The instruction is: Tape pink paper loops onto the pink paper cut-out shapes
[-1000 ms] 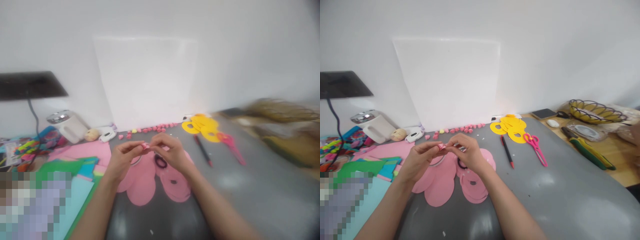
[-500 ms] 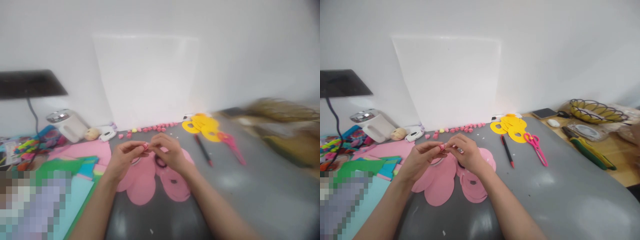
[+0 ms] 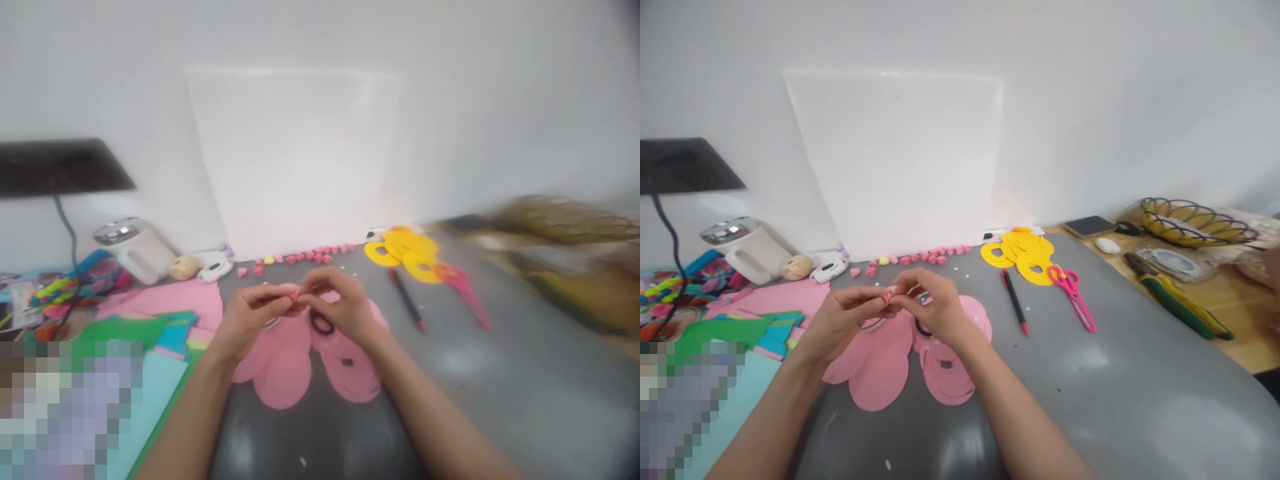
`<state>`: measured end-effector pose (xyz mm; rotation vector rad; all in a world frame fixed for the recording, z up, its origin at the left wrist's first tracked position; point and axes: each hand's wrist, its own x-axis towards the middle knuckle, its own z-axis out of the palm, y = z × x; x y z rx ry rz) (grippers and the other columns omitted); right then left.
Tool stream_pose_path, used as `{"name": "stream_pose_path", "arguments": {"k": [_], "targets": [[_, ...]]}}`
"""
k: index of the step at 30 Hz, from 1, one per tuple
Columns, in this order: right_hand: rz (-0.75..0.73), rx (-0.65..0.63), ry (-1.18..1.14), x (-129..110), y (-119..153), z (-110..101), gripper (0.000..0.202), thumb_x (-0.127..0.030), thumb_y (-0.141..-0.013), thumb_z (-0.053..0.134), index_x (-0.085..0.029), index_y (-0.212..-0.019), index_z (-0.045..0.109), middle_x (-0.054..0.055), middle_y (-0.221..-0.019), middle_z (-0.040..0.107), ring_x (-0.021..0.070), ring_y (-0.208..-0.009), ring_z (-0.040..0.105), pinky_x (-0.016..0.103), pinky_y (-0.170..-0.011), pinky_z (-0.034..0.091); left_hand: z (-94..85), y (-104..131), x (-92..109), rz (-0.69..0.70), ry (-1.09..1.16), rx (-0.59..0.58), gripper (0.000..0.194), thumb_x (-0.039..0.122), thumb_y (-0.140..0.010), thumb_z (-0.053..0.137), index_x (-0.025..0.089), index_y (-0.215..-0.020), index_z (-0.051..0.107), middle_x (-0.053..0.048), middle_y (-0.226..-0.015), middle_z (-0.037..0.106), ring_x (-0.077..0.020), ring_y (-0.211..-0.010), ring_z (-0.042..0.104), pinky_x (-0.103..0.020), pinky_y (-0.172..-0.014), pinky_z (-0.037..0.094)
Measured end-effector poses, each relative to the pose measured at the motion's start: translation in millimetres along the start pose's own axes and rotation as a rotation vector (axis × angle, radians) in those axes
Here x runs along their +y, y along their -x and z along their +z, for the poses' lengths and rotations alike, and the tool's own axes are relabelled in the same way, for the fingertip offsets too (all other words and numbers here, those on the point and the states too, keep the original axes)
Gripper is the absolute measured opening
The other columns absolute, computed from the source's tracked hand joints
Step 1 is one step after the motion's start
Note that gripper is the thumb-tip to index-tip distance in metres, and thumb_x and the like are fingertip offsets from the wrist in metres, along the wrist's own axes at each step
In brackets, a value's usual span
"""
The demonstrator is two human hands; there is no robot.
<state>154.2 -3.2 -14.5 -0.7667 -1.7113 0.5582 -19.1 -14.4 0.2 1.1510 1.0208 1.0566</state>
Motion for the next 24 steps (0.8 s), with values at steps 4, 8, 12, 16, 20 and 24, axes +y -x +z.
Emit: {"name": "stream_pose_path", "arguments": {"k": [4, 8, 12, 16, 20, 24], "targets": [[0.086, 0.017, -0.057, -6.2, -1.1, -1.9, 0.008, -0.027, -0.074, 0.069, -0.021, -0.076, 0.064, 0.001, -0.071, 0.066, 0.0136, -0.066, 0.062, 0.026, -0.061, 0.053, -1.0, 0.6, 0.9, 0.000, 0.013, -0.037, 0.016, 0.023, -0.067, 0.074, 0.017, -0.082, 0.074, -0.008, -0.078, 0.074, -0.0213, -0.072, 0.069, -0.035, -0.076, 0.055], [0.081, 0.000, -0.081, -9.5, -2.8, -1.8, 0.007, -0.026, -0.075, 0.067, -0.021, -0.072, 0.065, 0.003, -0.073, 0.068, 0.0155, -0.070, 0.064, 0.028, -0.064, 0.054, 1.0, 0.6, -0.2, 0.013, 0.049, -0.026, 0.015, 0.023, -0.067, 0.075, 0.018, -0.081, 0.074, -0.008, -0.081, 0.074, -0.0208, -0.072, 0.070, -0.034, -0.075, 0.055], [0.110, 0.054, -0.111, -10.0, -2.5, 0.4, 0.007, -0.026, -0.075, 0.068, -0.020, -0.074, 0.064, 0.004, -0.076, 0.068, 0.0163, -0.071, 0.065, 0.029, -0.065, 0.055, 3.5, 0.7, -0.9, 0.016, 0.059, 0.004, 0.017, 0.025, -0.065, 0.075, 0.018, -0.081, 0.074, -0.008, -0.081, 0.074, -0.0223, -0.072, 0.070, -0.036, -0.075, 0.056], [0.005, 0.057, -0.018, -9.5, -3.5, 0.7, 0.007, -0.024, -0.076, 0.066, -0.021, -0.069, 0.066, 0.005, -0.080, 0.069, 0.0175, -0.074, 0.065, 0.031, -0.066, 0.054, 3.6, 0.9, -0.6, 0.020, 0.066, 0.005, 0.017, 0.026, -0.065, 0.076, 0.018, -0.080, 0.074, -0.008, -0.080, 0.075, -0.0227, -0.072, 0.070, -0.037, -0.075, 0.056], [-0.030, 0.005, -0.014, -9.9, -5.1, 0.4, 0.007, -0.021, -0.078, 0.063, -0.022, -0.075, 0.068, 0.005, -0.084, 0.069, 0.0174, -0.077, 0.065, 0.031, -0.069, 0.054, 3.1, 1.1, -0.4, 0.016, 0.085, 0.004, 0.016, 0.024, -0.065, 0.076, 0.018, -0.079, 0.075, -0.006, -0.077, 0.074, -0.0215, -0.070, 0.070, -0.036, -0.076, 0.056], [-0.010, -0.034, -0.062, -11.4, -4.9, 0.7, 0.005, -0.019, -0.078, 0.062, -0.021, -0.078, 0.067, 0.006, -0.086, 0.068, 0.0170, -0.079, 0.064, 0.029, -0.064, 0.054, 4.4, 1.4, -0.2, 0.008, 0.123, 0.024, 0.015, 0.023, -0.064, 0.076, 0.016, -0.078, 0.075, -0.006, -0.076, 0.074, -0.0204, -0.067, 0.070, -0.035, -0.074, 0.057]]}}
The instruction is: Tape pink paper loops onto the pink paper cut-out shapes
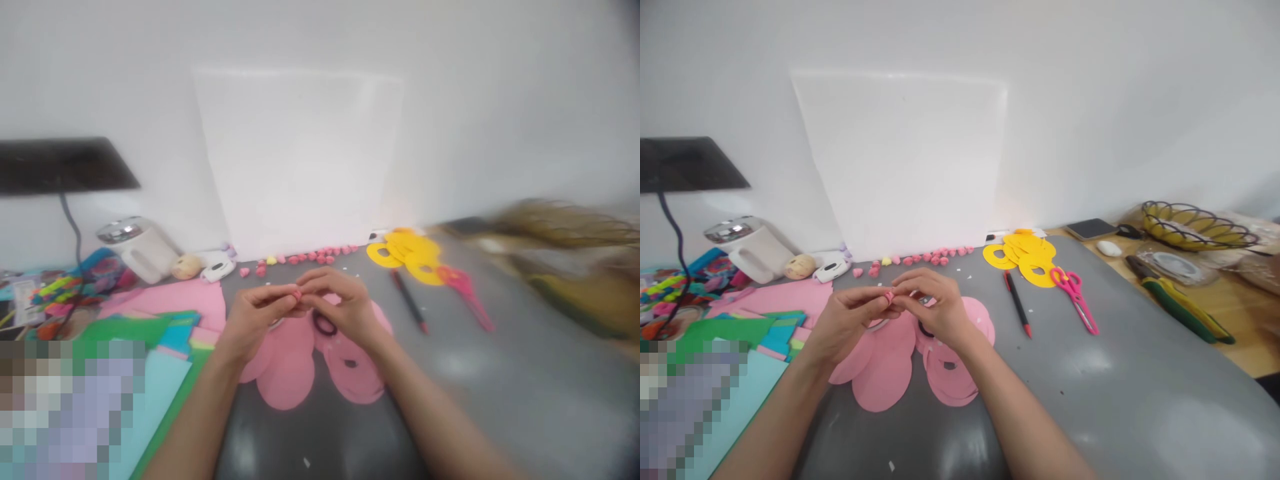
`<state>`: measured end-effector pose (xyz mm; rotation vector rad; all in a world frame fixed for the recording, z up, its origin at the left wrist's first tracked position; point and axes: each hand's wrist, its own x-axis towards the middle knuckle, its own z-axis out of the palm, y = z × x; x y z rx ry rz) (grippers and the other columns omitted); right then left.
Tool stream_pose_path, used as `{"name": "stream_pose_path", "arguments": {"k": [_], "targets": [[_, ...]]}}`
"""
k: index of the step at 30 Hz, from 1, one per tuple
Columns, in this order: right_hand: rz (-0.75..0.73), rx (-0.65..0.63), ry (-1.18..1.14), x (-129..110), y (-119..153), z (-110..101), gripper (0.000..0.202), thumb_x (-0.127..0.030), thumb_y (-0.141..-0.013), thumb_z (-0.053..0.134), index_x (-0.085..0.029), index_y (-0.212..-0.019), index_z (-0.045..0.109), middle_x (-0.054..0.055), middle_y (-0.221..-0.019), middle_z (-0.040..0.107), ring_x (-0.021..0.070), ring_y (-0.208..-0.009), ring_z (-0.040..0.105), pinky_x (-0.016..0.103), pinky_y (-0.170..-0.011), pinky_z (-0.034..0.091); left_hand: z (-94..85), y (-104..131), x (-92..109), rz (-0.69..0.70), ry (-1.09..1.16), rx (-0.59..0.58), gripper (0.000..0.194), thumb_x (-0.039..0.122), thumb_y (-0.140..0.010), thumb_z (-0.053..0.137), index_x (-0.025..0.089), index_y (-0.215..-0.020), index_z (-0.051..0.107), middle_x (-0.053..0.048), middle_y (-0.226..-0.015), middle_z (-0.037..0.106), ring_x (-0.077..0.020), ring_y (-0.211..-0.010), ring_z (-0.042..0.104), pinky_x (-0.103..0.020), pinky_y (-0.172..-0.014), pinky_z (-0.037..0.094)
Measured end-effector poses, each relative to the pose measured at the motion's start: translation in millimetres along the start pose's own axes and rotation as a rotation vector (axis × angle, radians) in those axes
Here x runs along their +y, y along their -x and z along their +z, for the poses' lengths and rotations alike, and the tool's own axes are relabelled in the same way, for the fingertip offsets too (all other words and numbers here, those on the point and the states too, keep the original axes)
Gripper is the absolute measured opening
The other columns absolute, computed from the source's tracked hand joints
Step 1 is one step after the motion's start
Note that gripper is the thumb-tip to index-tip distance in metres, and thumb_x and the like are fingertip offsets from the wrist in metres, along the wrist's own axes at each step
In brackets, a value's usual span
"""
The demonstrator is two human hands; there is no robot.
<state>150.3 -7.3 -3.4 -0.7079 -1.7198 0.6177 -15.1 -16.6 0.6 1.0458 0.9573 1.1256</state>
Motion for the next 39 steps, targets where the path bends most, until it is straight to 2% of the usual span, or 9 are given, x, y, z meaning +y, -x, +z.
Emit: {"name": "stream_pose_path", "arguments": {"k": [6, 10, 15, 21, 24, 30, 33, 39], "targets": [[0.118, -0.108, -0.086, 4, 2, -2, 0.005, -0.022, -0.077, 0.063, -0.020, -0.082, 0.064, 0.006, -0.097, 0.065, 0.0148, -0.081, 0.063, 0.027, -0.068, 0.054, 0.7, 0, -1, -0.011, 0.022, -0.012, 0.029, 0.023, -0.066, 0.075, 0.020, -0.094, 0.072, -0.005, -0.080, 0.074, -0.0197, -0.073, 0.069, -0.031, -0.071, 0.057], [0.164, -0.148, -0.092, 8, 4, 0, 0.007, -0.023, -0.079, 0.061, -0.020, -0.085, 0.062, 0.004, -0.093, 0.064, 0.0139, -0.081, 0.062, 0.026, -0.068, 0.054, -2.2, -2, -3, -0.024, -0.002, 0.010, 0.020, 0.024, -0.064, 0.076, 0.019, -0.084, 0.074, -0.004, -0.079, 0.074, -0.0175, -0.071, 0.068, -0.027, -0.068, 0.055], [0.151, -0.144, -0.066, 13, 9, 7, 0.016, -0.027, -0.077, 0.064, -0.021, -0.091, 0.060, 0.002, -0.088, 0.062, 0.0137, -0.078, 0.061, 0.028, -0.071, 0.055, -3.1, -4, -7, -0.044, -0.022, 0.047, 0.020, 0.026, -0.063, 0.077, 0.019, -0.081, 0.073, -0.004, -0.081, 0.074, -0.0159, -0.075, 0.066, -0.025, -0.070, 0.053], [0.084, -0.111, 0.058, 16, 11, 10, 0.004, -0.023, -0.080, 0.060, -0.021, -0.083, 0.058, 0.003, -0.091, 0.061, 0.0141, -0.080, 0.060, 0.027, -0.069, 0.054, -0.4, -3, -8, -0.057, -0.059, 0.082, 0.021, 0.026, -0.062, 0.078, 0.019, -0.081, 0.073, -0.003, -0.078, 0.073, -0.0127, -0.071, 0.064, -0.019, -0.062, 0.048], [0.041, -0.105, 0.145, 16, 12, 11, 0.004, -0.022, -0.081, 0.059, -0.021, -0.085, 0.058, 0.003, -0.089, 0.062, 0.0136, -0.076, 0.059, 0.027, -0.067, 0.053, -1.5, -3, -9, -0.067, -0.073, 0.095, 0.021, 0.026, -0.062, 0.078, 0.019, -0.081, 0.073, -0.003, -0.077, 0.073, -0.0127, -0.069, 0.064, -0.019, -0.059, 0.047], [-0.002, -0.044, 0.222, 16, 13, 14, 0.014, -0.021, -0.082, 0.058, -0.022, -0.095, 0.059, 0.005, -0.092, 0.062, 0.0138, -0.074, 0.060, 0.027, -0.065, 0.054, -3.0, -5, -10, -0.064, -0.061, 0.072, 0.019, 0.027, -0.065, 0.076, 0.018, -0.082, 0.073, -0.004, -0.080, 0.073, -0.0158, -0.075, 0.066, -0.025, -0.071, 0.052], [-0.041, -0.010, 0.196, 18, 13, 15, 0.013, -0.020, -0.081, 0.057, -0.022, -0.094, 0.061, 0.006, -0.093, 0.060, 0.0138, -0.074, 0.059, 0.027, -0.065, 0.055, -1.5, -5, -10, -0.056, -0.031, 0.052, 0.020, 0.026, -0.065, 0.076, 0.017, -0.083, 0.073, -0.005, -0.082, 0.073, -0.0168, -0.077, 0.066, -0.027, -0.073, 0.053], [0.014, 0.049, 0.086, 20, 10, 15, 0.010, -0.019, -0.078, 0.062, -0.022, -0.087, 0.063, 0.003, -0.087, 0.059, 0.0133, -0.073, 0.059, 0.027, -0.064, 0.056, 1.9, -4, -6, -0.053, 0.049, 0.000, 0.020, 0.029, -0.070, 0.072, 0.015, -0.084, 0.073, -0.008, -0.084, 0.073, -0.0197, -0.081, 0.066, -0.033, -0.077, 0.053]]}}
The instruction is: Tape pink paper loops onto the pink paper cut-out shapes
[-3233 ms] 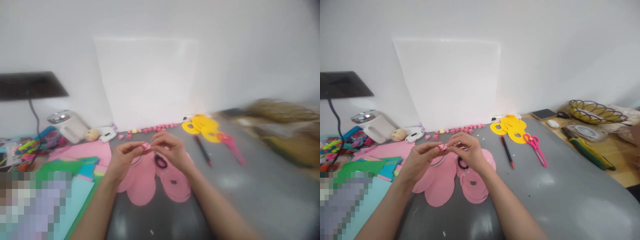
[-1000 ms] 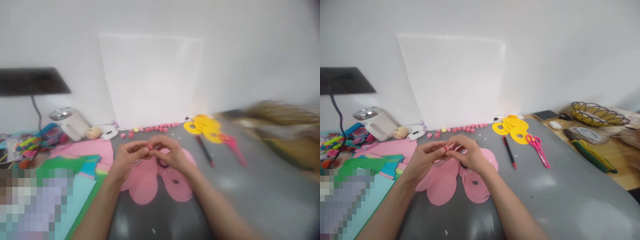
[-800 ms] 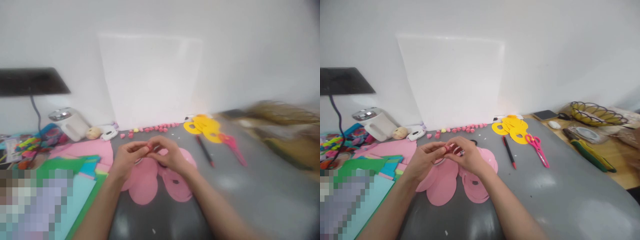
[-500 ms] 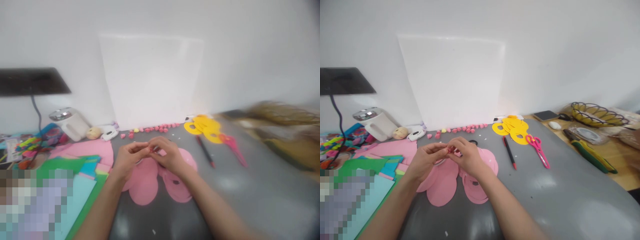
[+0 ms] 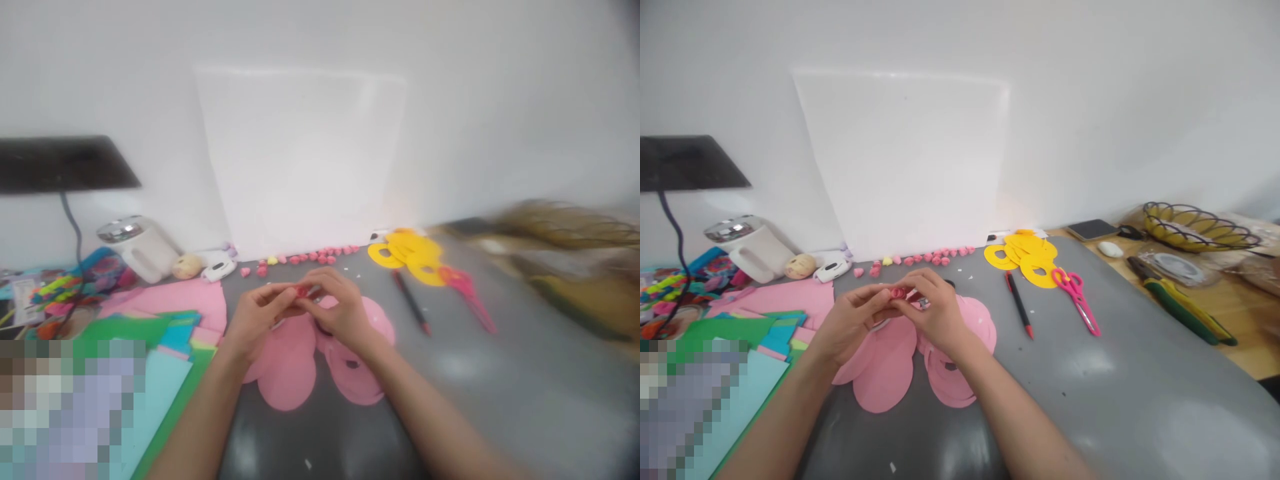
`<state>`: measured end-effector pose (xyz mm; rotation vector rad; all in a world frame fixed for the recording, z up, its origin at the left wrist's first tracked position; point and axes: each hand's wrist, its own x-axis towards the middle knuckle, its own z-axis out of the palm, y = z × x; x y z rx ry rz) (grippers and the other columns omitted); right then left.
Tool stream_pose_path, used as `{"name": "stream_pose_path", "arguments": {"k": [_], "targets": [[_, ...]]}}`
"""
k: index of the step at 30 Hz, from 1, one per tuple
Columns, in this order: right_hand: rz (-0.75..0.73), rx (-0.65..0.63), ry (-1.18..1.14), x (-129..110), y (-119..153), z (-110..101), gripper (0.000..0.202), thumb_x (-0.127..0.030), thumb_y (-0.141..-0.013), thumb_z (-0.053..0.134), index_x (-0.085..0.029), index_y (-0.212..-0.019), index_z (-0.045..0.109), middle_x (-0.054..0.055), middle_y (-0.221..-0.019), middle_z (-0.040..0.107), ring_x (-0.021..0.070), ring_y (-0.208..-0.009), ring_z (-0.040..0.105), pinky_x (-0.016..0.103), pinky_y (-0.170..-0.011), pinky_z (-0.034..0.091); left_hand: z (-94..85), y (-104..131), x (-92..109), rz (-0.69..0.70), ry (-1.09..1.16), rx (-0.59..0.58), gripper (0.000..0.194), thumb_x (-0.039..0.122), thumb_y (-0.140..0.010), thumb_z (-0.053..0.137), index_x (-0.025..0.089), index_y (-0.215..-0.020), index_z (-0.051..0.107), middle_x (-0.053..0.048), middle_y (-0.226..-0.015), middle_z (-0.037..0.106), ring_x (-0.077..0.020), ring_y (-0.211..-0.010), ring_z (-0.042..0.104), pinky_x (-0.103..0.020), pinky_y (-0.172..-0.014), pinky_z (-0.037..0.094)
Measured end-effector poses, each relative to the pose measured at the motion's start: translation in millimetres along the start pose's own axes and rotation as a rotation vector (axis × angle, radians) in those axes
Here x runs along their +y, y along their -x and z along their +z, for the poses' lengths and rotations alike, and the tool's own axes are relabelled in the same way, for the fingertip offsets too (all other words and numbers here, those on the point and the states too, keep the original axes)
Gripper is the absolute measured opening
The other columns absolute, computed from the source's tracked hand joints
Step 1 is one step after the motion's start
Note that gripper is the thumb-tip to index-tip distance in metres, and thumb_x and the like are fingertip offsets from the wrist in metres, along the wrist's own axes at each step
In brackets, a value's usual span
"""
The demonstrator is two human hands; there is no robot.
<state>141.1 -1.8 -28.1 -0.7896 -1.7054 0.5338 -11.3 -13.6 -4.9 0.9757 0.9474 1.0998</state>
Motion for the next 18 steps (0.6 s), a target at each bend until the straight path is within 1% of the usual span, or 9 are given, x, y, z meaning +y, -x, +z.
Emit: {"name": "stream_pose_path", "arguments": {"k": [3, 6, 9, 11, 13, 16, 18], "targets": [[0.012, -0.006, -0.032, 0, 0, 0, 0.012, -0.020, -0.076, 0.063, -0.023, -0.088, 0.064, 0.004, -0.089, 0.059, 0.0141, -0.077, 0.059, 0.027, -0.065, 0.057, -0.9, -1, 0, 0.002, 0.014, -0.007, 0.020, 0.028, -0.070, 0.072, 0.015, -0.085, 0.073, -0.007, -0.085, 0.073, -0.0195, -0.080, 0.066, -0.032, -0.076, 0.053], [0.056, -0.036, -0.081, -2, 0, -1, 0.018, -0.023, -0.074, 0.066, -0.023, -0.092, 0.065, 0.004, -0.092, 0.060, 0.0148, -0.081, 0.060, 0.027, -0.069, 0.057, -3.2, -1, -2, -0.002, -0.012, 0.059, 0.020, 0.027, -0.066, 0.075, 0.016, -0.083, 0.073, -0.006, -0.083, 0.073, -0.0185, -0.079, 0.066, -0.030, -0.073, 0.053], [0.158, -0.061, -0.148, -5, 0, -1, 0.022, -0.025, -0.073, 0.067, -0.024, -0.096, 0.065, 0.004, -0.092, 0.063, 0.0149, -0.081, 0.062, 0.026, -0.067, 0.056, -4.5, -2, -4, 0.011, -0.029, 0.114, 0.021, 0.027, -0.062, 0.078, 0.017, -0.081, 0.073, -0.006, -0.082, 0.073, -0.0198, -0.079, 0.066, -0.033, -0.077, 0.052], [0.234, -0.072, -0.171, -8, -2, -3, 0.018, -0.024, -0.076, 0.064, -0.023, -0.094, 0.066, 0.003, -0.090, 0.065, 0.0151, -0.081, 0.063, 0.026, -0.067, 0.055, -4.2, -2, -4, 0.032, -0.023, 0.101, 0.021, 0.027, -0.063, 0.077, 0.017, -0.081, 0.073, -0.006, -0.083, 0.073, -0.0210, -0.080, 0.067, -0.036, -0.080, 0.051], [0.301, -0.077, -0.198, -10, -4, -5, 0.014, -0.024, -0.078, 0.061, -0.022, -0.090, 0.067, 0.003, -0.089, 0.067, 0.0157, -0.082, 0.064, 0.027, -0.070, 0.055, -3.6, -2, -4, 0.050, -0.021, 0.077, 0.020, 0.030, -0.066, 0.075, 0.017, -0.082, 0.073, -0.007, -0.085, 0.073, -0.0214, -0.081, 0.067, -0.036, -0.081, 0.050], [0.413, -0.087, -0.295, -12, -6, -8, 0.013, -0.024, -0.076, 0.063, -0.020, -0.087, 0.067, 0.004, -0.086, 0.069, 0.0166, -0.083, 0.064, 0.029, -0.073, 0.054, -3.6, -2, -4, 0.067, -0.045, 0.053, 0.023, 0.035, -0.071, 0.070, 0.016, -0.083, 0.073, -0.008, -0.083, 0.072, -0.0212, -0.081, 0.065, -0.036, -0.079, 0.050], [0.496, -0.110, -0.383, -11, -7, -9, 0.014, -0.026, -0.074, 0.066, -0.018, -0.086, 0.066, 0.004, -0.085, 0.069, 0.0171, -0.081, 0.065, 0.030, -0.072, 0.054, -4.4, -2, -4, 0.060, -0.072, 0.048, 0.024, 0.035, -0.071, 0.070, 0.016, -0.086, 0.072, -0.007, -0.083, 0.072, -0.0212, -0.082, 0.065, -0.036, -0.078, 0.050]]}}
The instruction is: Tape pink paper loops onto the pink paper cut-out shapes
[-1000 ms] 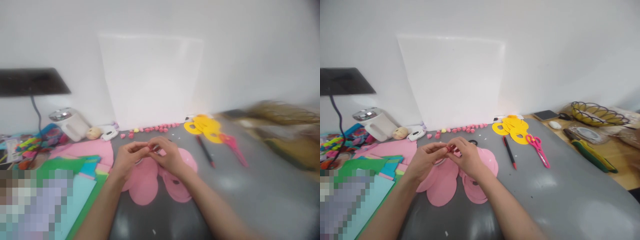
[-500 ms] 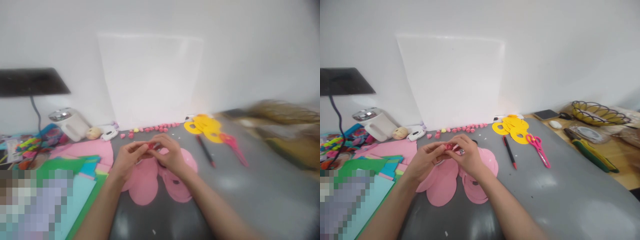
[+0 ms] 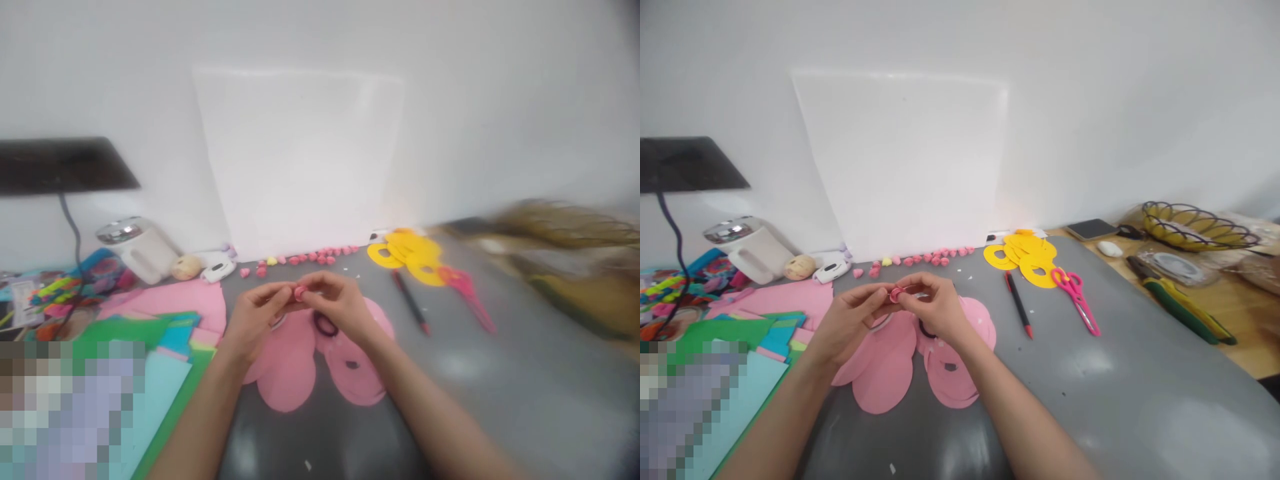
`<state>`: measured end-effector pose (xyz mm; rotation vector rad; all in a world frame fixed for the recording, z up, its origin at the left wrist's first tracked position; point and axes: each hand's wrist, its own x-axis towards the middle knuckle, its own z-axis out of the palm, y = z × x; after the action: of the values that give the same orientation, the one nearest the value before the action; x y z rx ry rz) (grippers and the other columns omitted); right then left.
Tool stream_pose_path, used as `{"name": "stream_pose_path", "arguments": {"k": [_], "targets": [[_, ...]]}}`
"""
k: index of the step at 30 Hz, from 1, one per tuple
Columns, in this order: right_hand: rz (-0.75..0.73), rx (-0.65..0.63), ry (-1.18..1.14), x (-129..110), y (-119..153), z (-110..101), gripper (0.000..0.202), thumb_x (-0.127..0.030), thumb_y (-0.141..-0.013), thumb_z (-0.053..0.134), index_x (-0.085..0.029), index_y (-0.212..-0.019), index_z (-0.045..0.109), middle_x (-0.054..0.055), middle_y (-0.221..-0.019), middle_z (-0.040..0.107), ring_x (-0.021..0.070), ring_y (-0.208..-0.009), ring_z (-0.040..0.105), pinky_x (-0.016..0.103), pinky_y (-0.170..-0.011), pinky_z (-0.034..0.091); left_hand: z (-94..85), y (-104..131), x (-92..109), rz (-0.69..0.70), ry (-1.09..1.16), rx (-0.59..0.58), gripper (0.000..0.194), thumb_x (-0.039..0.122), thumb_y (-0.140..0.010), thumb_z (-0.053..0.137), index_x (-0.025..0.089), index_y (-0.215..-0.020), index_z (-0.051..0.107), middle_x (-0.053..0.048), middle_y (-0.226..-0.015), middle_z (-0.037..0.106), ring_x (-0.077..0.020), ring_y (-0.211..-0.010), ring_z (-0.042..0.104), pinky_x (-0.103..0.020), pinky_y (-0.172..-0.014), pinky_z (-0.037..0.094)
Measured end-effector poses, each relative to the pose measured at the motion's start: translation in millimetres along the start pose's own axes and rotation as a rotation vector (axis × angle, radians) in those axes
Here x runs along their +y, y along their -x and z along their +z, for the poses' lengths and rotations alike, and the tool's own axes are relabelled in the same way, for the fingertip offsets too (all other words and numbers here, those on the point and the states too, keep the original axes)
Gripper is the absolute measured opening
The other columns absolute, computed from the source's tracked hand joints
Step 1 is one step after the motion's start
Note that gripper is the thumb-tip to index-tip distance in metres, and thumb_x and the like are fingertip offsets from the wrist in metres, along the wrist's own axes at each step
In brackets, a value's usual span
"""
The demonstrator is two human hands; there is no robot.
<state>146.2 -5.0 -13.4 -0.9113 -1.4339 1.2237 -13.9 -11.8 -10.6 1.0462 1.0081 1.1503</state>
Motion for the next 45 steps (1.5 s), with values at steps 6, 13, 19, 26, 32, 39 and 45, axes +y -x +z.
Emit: {"name": "stream_pose_path", "arguments": {"k": [6, 13, 19, 26, 32, 39, 45], "targets": [[-0.026, 0.020, -0.064, 4, -1, 1, 0.017, -0.030, -0.071, 0.068, -0.017, -0.081, 0.063, 0.004, -0.080, 0.066, 0.0161, -0.075, 0.064, 0.030, -0.066, 0.056, -0.2, 1, 1, -0.044, 0.020, -0.003, 0.021, 0.029, -0.066, 0.075, 0.018, -0.085, 0.072, -0.006, -0.084, 0.073, -0.0183, -0.080, 0.065, -0.032, -0.080, 0.050], [-0.446, 0.181, 0.338, -1, 2, 6, 0.009, -0.021, -0.080, 0.057, -0.022, -0.081, 0.066, 0.006, -0.093, 0.060, 0.0188, -0.092, 0.059, 0.031, -0.071, 0.053, 4.1, -2, 8, -0.032, 0.268, 0.054, 0.021, 0.021, -0.056, 0.081, 0.016, -0.075, 0.072, -0.003, -0.076, 0.071, -0.0158, -0.078, 0.066, -0.029, -0.081, 0.052], [-0.582, 0.119, 0.553, 11, 2, 4, 0.011, -0.025, -0.080, 0.060, -0.023, -0.089, 0.067, 0.008, -0.100, 0.057, 0.0191, -0.093, 0.058, 0.036, -0.080, 0.050, 1.4, -2, 3, -0.058, 0.184, 0.097, 0.021, 0.022, -0.057, 0.081, 0.016, -0.075, 0.072, -0.004, -0.074, 0.072, -0.0150, -0.070, 0.066, -0.026, -0.069, 0.053], [-0.462, 0.084, 0.438, 6, 2, 5, 0.010, -0.022, -0.081, 0.060, -0.024, -0.085, 0.069, 0.006, -0.099, 0.062, 0.0190, -0.095, 0.059, 0.035, -0.079, 0.051, 1.5, -1, 2, -0.025, 0.122, 0.115, 0.021, 0.023, -0.056, 0.081, 0.015, -0.073, 0.072, -0.004, -0.073, 0.072, -0.0171, -0.071, 0.067, -0.028, -0.070, 0.053], [-0.189, 0.050, 0.152, 0, 3, 7, 0.012, -0.026, -0.074, 0.067, -0.020, -0.084, 0.063, 0.004, -0.092, 0.066, 0.0155, -0.084, 0.064, 0.028, -0.071, 0.055, 8.9, 2, 6, 0.028, 0.063, 0.168, 0.020, 0.022, -0.057, 0.080, 0.015, -0.073, 0.072, -0.003, -0.072, 0.072, -0.0160, -0.072, 0.065, -0.028, -0.073, 0.052], [-0.317, 0.105, 0.242, 11, 1, 7, 0.029, -0.025, -0.073, 0.066, -0.022, -0.101, 0.060, 0.004, -0.101, 0.064, 0.0148, -0.082, 0.063, 0.029, -0.070, 0.057, 2.2, -1, 0, -0.039, 0.133, 0.067, 0.027, 0.025, -0.062, 0.077, 0.018, -0.087, 0.070, -0.005, -0.085, 0.072, -0.0166, -0.080, 0.066, -0.028, -0.075, 0.051], [-0.393, 0.108, 0.295, 12, 0, 6, 0.022, -0.019, -0.076, 0.063, -0.023, -0.097, 0.064, 0.003, -0.093, 0.065, 0.0148, -0.083, 0.062, 0.028, -0.071, 0.056, 0.3, -2, -2, -0.035, 0.089, 0.002, 0.019, 0.028, -0.067, 0.074, 0.019, -0.085, 0.071, -0.004, -0.086, 0.072, -0.0162, -0.080, 0.067, -0.027, -0.078, 0.051]]}}
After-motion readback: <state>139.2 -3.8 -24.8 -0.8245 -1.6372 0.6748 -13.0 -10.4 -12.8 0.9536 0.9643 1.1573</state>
